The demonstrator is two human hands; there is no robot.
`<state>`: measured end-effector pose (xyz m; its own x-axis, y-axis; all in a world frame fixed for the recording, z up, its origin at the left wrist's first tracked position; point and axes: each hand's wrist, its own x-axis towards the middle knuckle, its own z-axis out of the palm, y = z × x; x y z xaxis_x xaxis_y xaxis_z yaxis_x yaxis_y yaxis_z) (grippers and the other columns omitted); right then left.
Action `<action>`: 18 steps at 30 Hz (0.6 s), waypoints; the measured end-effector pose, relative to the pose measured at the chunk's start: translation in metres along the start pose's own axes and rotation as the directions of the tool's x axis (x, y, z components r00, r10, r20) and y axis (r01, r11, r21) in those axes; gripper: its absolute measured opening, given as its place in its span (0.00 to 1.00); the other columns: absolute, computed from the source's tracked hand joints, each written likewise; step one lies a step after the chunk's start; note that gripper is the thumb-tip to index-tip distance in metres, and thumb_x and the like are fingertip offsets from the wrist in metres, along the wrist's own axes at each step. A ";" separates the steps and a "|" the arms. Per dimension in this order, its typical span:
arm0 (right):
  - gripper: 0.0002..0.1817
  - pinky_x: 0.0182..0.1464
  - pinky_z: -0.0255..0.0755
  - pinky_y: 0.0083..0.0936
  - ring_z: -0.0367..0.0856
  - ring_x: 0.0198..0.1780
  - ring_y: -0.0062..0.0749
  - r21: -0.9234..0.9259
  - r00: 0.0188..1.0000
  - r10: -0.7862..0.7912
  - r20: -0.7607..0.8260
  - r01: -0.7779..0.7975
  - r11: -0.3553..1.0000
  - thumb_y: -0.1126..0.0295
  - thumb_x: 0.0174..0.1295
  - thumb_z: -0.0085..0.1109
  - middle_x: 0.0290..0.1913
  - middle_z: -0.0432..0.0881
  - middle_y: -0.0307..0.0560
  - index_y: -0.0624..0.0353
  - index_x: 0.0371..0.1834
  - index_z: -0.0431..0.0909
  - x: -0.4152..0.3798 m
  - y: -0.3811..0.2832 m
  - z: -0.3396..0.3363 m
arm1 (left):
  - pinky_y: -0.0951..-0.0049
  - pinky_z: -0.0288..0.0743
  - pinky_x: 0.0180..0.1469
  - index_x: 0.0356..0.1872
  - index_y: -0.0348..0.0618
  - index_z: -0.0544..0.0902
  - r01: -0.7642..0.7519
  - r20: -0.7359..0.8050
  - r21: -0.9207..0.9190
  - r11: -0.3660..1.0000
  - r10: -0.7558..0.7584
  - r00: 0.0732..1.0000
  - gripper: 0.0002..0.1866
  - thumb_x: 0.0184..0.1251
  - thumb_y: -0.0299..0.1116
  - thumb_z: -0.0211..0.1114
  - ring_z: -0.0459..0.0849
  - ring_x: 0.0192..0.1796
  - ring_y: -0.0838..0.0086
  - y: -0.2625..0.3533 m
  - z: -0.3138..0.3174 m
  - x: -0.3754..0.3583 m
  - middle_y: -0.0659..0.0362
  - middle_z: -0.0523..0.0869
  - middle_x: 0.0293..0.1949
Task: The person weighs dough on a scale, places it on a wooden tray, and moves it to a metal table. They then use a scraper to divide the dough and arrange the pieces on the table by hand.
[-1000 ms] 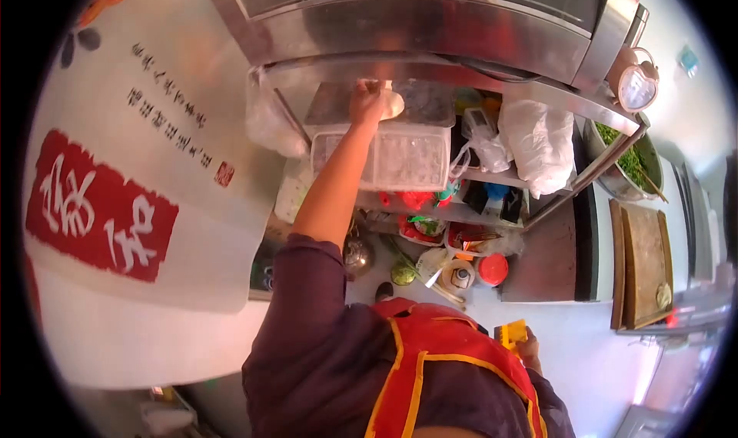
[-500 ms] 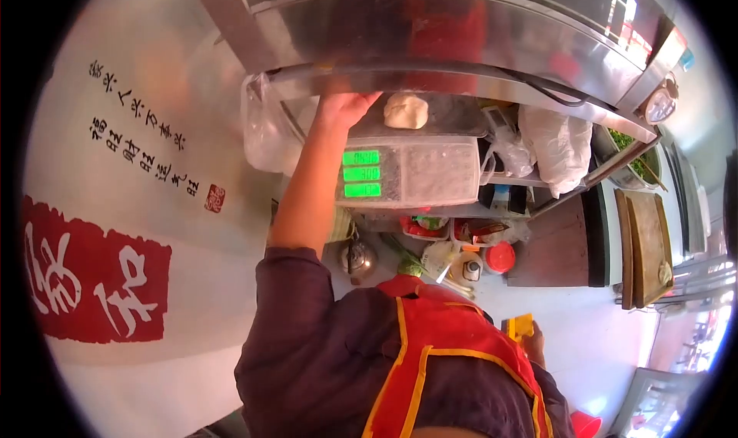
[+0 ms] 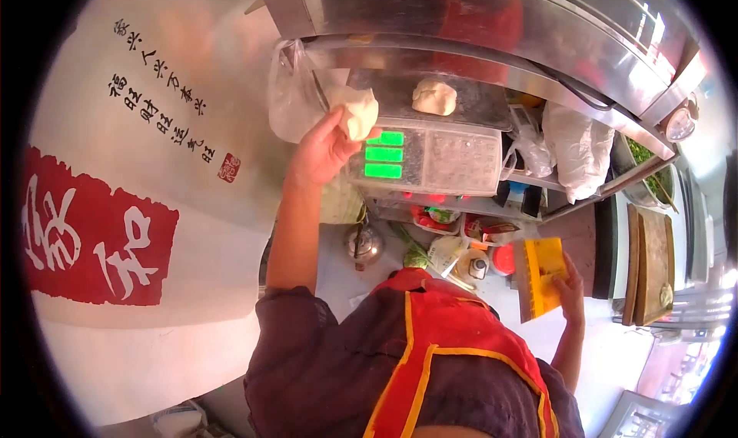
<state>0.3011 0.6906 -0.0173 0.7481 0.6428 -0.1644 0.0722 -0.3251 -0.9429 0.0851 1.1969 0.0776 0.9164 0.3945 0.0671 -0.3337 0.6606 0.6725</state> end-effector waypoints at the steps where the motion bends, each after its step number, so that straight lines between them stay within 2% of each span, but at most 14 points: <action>1: 0.25 0.58 0.73 0.31 0.75 0.59 0.39 0.010 0.998 -0.067 0.005 0.067 0.998 0.73 0.66 0.51 0.58 0.75 0.51 0.56 0.67 0.65 0.004 -0.021 0.006 | 0.73 0.82 0.42 0.59 0.35 0.70 0.009 -0.037 0.187 0.982 -0.003 0.999 0.24 0.70 0.42 0.54 0.81 0.49 0.59 0.000 -0.003 0.000 0.50 0.79 0.49; 3: 0.25 0.58 0.73 0.30 0.75 0.59 0.41 0.028 0.980 -0.201 0.009 0.200 0.979 0.72 0.65 0.53 0.58 0.75 0.51 0.57 0.67 0.65 0.015 -0.059 0.018 | 0.79 0.79 0.35 0.57 0.38 0.73 0.048 -0.107 0.531 0.846 0.011 0.994 0.24 0.68 0.45 0.57 0.84 0.43 0.66 -0.001 -0.005 0.004 0.53 0.82 0.44; 5: 0.27 0.56 0.75 0.31 0.75 0.60 0.39 -0.048 0.906 -0.419 0.058 0.422 0.905 0.72 0.66 0.53 0.60 0.74 0.53 0.56 0.69 0.62 0.036 -0.078 0.021 | 0.79 0.77 0.34 0.55 0.38 0.75 0.044 -0.145 0.687 0.725 0.077 0.986 0.24 0.66 0.46 0.60 0.83 0.41 0.72 -0.007 0.016 0.015 0.56 0.83 0.42; 7: 0.27 0.54 0.76 0.31 0.77 0.58 0.41 -0.274 0.843 -0.537 0.022 0.522 0.808 0.73 0.65 0.53 0.59 0.75 0.54 0.57 0.69 0.62 0.040 -0.124 0.038 | 0.77 0.76 0.38 0.53 0.40 0.78 -0.008 -0.146 0.789 0.614 0.200 0.969 0.24 0.60 0.46 0.66 0.83 0.37 0.75 -0.020 0.038 0.030 0.59 0.84 0.38; 9: 0.28 0.53 0.76 0.32 0.79 0.56 0.43 -0.461 0.771 -0.636 0.024 0.573 0.677 0.75 0.64 0.54 0.58 0.76 0.56 0.57 0.68 0.63 0.046 -0.161 0.058 | 0.74 0.76 0.40 0.53 0.41 0.79 -0.043 -0.067 0.909 0.415 0.246 0.967 0.25 0.59 0.45 0.67 0.83 0.38 0.75 -0.031 0.042 0.050 0.58 0.84 0.37; 10: 0.27 0.53 0.76 0.33 0.80 0.54 0.44 -0.534 0.738 -0.674 0.039 0.586 0.610 0.76 0.63 0.54 0.56 0.77 0.57 0.56 0.68 0.63 0.052 -0.175 0.066 | 0.73 0.76 0.41 0.53 0.41 0.79 -0.062 -0.022 0.950 0.306 0.262 0.965 0.25 0.58 0.44 0.68 0.83 0.39 0.75 -0.036 0.039 0.062 0.57 0.85 0.36; 11: 0.27 0.52 0.76 0.33 0.81 0.53 0.46 -0.602 0.704 -0.708 0.058 0.590 0.538 0.76 0.63 0.53 0.55 0.78 0.58 0.56 0.68 0.64 0.058 -0.186 0.075 | 0.68 0.76 0.43 0.49 0.42 0.80 -0.130 0.058 0.968 0.214 0.314 0.948 0.23 0.55 0.44 0.68 0.85 0.40 0.68 -0.044 0.029 0.077 0.52 0.85 0.36; 14: 0.30 0.35 0.79 0.31 0.83 0.32 0.41 -0.649 0.547 -0.829 0.115 0.674 0.354 0.80 0.58 0.55 0.35 0.81 0.52 0.52 0.66 0.67 0.083 -0.204 0.102 | 0.62 0.76 0.45 0.45 0.42 0.81 -0.109 0.144 0.988 -0.106 0.410 0.901 0.21 0.55 0.45 0.67 0.84 0.42 0.59 -0.055 0.031 0.091 0.48 0.85 0.38; 17: 0.34 0.24 0.74 0.33 0.77 0.22 0.39 -0.677 0.425 -0.889 0.168 0.706 0.209 0.81 0.54 0.55 0.26 0.76 0.45 0.50 0.67 0.66 0.104 -0.214 0.125 | 0.59 0.75 0.46 0.42 0.42 0.81 -0.022 0.120 0.980 -0.200 0.490 0.864 0.21 0.54 0.47 0.66 0.83 0.43 0.53 -0.065 0.025 0.096 0.48 0.85 0.39; 18: 0.33 0.25 0.74 0.33 0.78 0.23 0.40 -0.702 0.456 -0.867 0.202 0.684 0.197 0.81 0.55 0.55 0.27 0.77 0.47 0.50 0.67 0.66 0.107 -0.218 0.131 | 0.59 0.75 0.46 0.42 0.42 0.81 -0.029 0.121 0.981 -0.193 0.482 0.868 0.21 0.54 0.47 0.66 0.83 0.43 0.53 -0.065 0.024 0.096 0.48 0.85 0.39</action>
<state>0.2796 0.9210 0.1325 0.1457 0.7153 0.6835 0.9893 -0.1109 -0.0948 0.2003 1.1764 0.0584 0.6614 0.5836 0.4711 0.2544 -0.7655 0.5910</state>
